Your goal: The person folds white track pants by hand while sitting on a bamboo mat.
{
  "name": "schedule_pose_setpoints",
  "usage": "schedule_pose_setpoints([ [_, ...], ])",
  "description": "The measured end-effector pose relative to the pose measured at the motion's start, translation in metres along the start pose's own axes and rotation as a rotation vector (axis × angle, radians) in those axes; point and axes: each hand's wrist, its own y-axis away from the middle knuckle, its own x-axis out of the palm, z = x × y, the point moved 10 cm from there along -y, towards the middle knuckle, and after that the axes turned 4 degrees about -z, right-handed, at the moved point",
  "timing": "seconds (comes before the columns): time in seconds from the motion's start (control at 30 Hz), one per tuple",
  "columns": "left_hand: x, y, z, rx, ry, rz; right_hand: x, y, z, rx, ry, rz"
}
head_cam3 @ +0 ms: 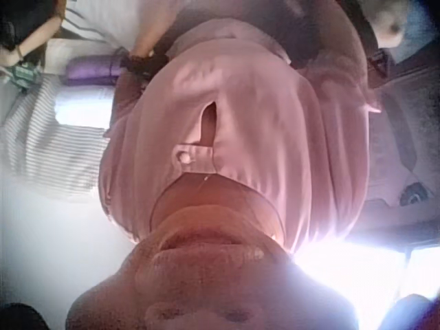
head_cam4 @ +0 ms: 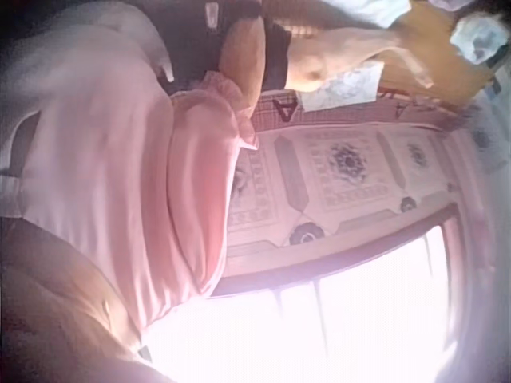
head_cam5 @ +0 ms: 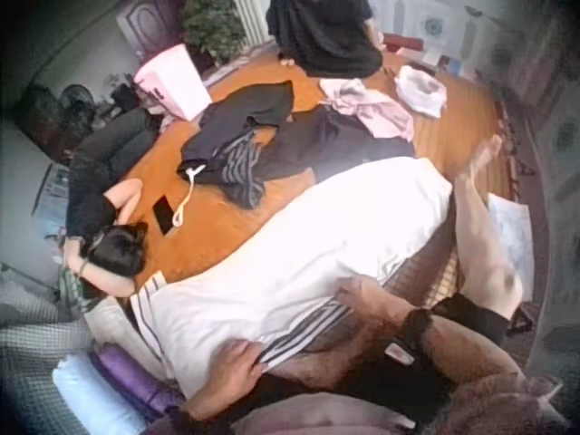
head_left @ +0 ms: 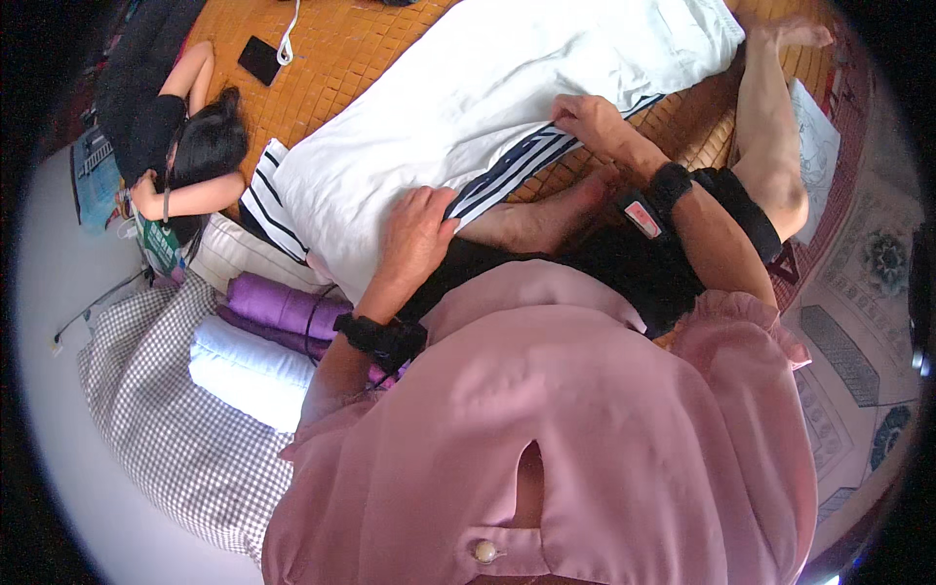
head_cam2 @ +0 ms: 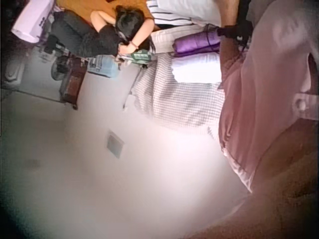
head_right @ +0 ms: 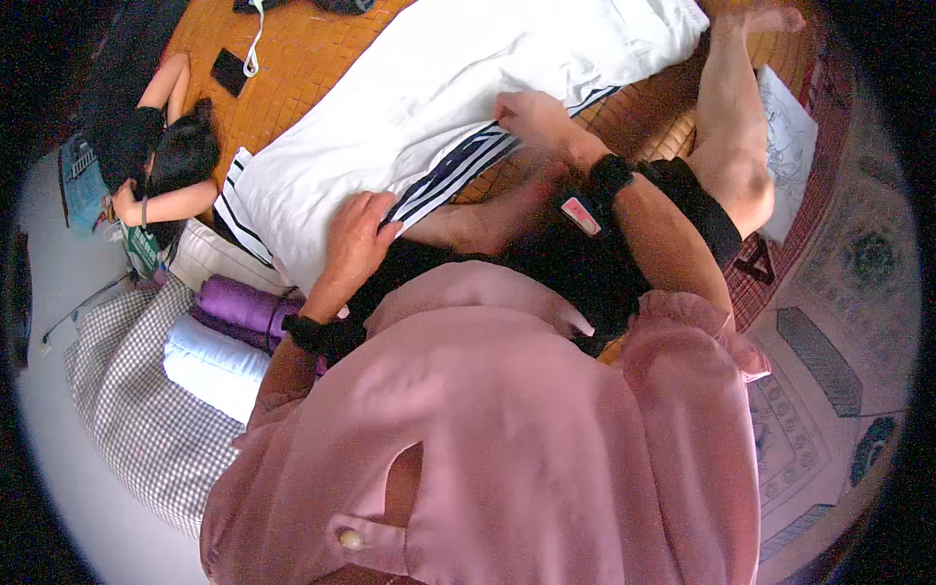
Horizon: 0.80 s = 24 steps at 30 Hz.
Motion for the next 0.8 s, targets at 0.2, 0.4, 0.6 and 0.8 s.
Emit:
schedule_pose_setpoints([
  [0.2, 0.006, -0.006, 0.004, -0.027, -0.146, -0.031, 0.004, -0.009, -0.003, -0.001, -0.046, -0.088],
  [0.4, 0.035, -0.005, 0.078, -0.503, 0.247, 0.142, 0.003, -0.007, -0.001, 0.001, -0.053, -0.076],
  [0.6, 0.03, -0.016, 0.066, -0.464, 0.204, 0.147, 0.003, 0.006, 0.017, -0.071, -0.112, -0.05],
  [0.8, 0.02, -0.037, 0.026, -0.102, 0.041, -0.004, 0.002, 0.004, 0.034, -0.224, 0.068, -0.143],
])
